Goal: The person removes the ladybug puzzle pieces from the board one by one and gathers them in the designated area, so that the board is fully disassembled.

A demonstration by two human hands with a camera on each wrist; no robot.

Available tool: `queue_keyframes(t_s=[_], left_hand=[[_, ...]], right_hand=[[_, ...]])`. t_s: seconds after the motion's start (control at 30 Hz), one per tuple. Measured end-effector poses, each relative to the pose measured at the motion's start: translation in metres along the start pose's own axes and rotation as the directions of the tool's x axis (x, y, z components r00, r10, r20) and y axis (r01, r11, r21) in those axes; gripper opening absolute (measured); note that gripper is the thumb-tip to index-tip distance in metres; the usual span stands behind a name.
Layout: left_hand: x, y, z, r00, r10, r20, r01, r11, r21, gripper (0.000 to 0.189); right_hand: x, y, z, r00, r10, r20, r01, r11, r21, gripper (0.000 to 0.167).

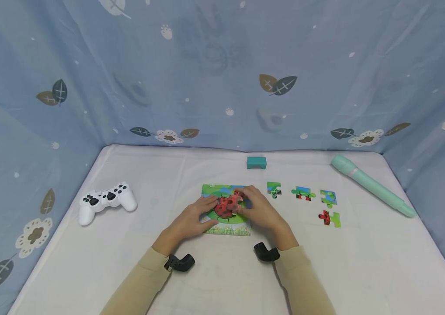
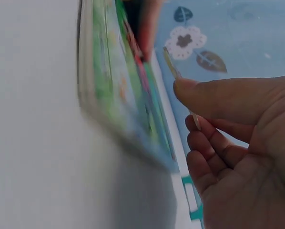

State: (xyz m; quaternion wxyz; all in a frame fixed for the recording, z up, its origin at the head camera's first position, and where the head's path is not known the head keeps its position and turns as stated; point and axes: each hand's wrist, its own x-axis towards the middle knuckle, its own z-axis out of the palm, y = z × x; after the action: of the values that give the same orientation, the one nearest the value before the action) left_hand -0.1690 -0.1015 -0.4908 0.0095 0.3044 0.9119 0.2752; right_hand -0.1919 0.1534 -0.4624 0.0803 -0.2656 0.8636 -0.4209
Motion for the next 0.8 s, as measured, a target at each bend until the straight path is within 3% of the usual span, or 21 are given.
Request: queue_keyframes(t_s=[0.53, 0.8], left_hand=[[0.003, -0.001, 0.002, 1.000, -0.007, 0.006, 0.007, 1.000, 0.023, 0.061], [0.001, -0.001, 0.002, 1.000, -0.017, 0.008, 0.016, 1.000, 0.021, 0.061]], right_hand=[[-0.062, 0.036, -0.056, 0.993, 0.100, -0.066, -0.105, 0.992, -0.065, 0.056], [-0.091, 0.052, -0.081, 0.985, 0.139, -0.105, -0.154, 0.976, -0.152, 0.057]])
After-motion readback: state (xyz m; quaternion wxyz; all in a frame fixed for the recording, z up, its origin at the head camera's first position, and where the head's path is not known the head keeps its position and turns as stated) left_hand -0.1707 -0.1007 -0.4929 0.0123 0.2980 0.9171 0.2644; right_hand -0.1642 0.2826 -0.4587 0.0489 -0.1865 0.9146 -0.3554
